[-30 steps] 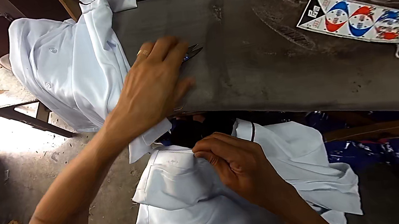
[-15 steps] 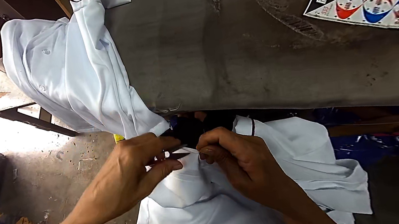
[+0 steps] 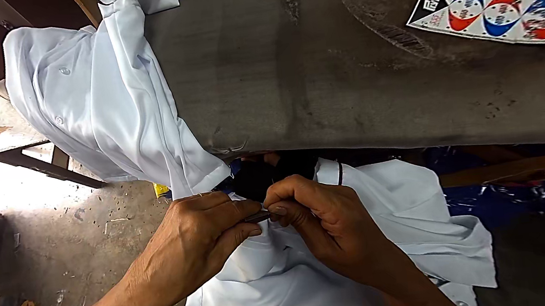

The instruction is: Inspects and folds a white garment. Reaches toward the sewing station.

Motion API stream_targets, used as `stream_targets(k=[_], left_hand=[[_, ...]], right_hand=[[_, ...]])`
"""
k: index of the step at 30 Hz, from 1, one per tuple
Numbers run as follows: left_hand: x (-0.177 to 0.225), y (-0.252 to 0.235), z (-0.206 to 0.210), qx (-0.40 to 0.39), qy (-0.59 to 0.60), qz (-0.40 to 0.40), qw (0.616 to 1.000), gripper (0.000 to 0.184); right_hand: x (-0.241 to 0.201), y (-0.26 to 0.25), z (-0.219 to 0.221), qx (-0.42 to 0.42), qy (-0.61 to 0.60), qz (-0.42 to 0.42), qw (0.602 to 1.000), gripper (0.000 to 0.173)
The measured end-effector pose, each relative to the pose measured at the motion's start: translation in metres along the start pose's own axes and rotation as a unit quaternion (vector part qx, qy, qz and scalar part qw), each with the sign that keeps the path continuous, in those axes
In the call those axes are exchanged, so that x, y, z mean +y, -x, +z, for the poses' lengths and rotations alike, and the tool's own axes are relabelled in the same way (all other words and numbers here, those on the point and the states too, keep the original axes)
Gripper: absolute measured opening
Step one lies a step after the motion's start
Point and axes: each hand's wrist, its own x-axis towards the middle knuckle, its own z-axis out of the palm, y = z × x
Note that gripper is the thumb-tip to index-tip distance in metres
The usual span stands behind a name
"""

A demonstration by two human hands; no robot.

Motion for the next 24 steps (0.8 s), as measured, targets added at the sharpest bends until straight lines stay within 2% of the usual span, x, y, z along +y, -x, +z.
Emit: stream_targets(k=[7, 9, 12, 14, 17, 20, 22, 24], left_hand=[[0.004, -0.01, -0.008, 0.019, 0.036, -0.002, 0.999, 0.027], [0.004, -0.028, -0.02, 0.053, -0.017, 0.002, 0.998, 0.029], [-0.013, -0.075, -0.037, 0.095, -0.158, 0.01, 0.983, 0.035], [-0.033, -0.111, -0.038, 0.115, -0.207, 0.009, 0.971, 0.035], [-0.059, -0.151, -0.034, 0.116, -0.253, 0.015, 0.96, 0.035], [-0.067, -0.167, -0.031, 0.099, -0.282, 0.01, 0.954, 0.037], [-0.069, -0.167, -0.028, 0.094, -0.291, 0.004, 0.952, 0.038], [-0.071, -0.166, -0.028, 0.091, -0.287, -0.008, 0.954, 0.041]], right_hand=[[0.0, 0.002, -0.012, 0.023, -0.003, 0.008, 1.0, 0.024], [-0.006, 0.009, -0.031, 0.036, 0.019, 0.017, 0.999, 0.026], [-0.026, 0.026, -0.073, 0.119, 0.071, 0.048, 0.989, 0.034], [-0.04, 0.045, -0.111, 0.191, 0.123, 0.077, 0.971, 0.041], [-0.053, 0.086, -0.189, 0.274, 0.192, 0.096, 0.937, 0.026], [-0.065, 0.124, -0.263, 0.329, 0.238, 0.104, 0.908, 0.016], [-0.074, 0.134, -0.281, 0.322, 0.293, 0.111, 0.894, 0.017], [-0.076, 0.131, -0.272, 0.274, 0.38, 0.128, 0.874, 0.025]])
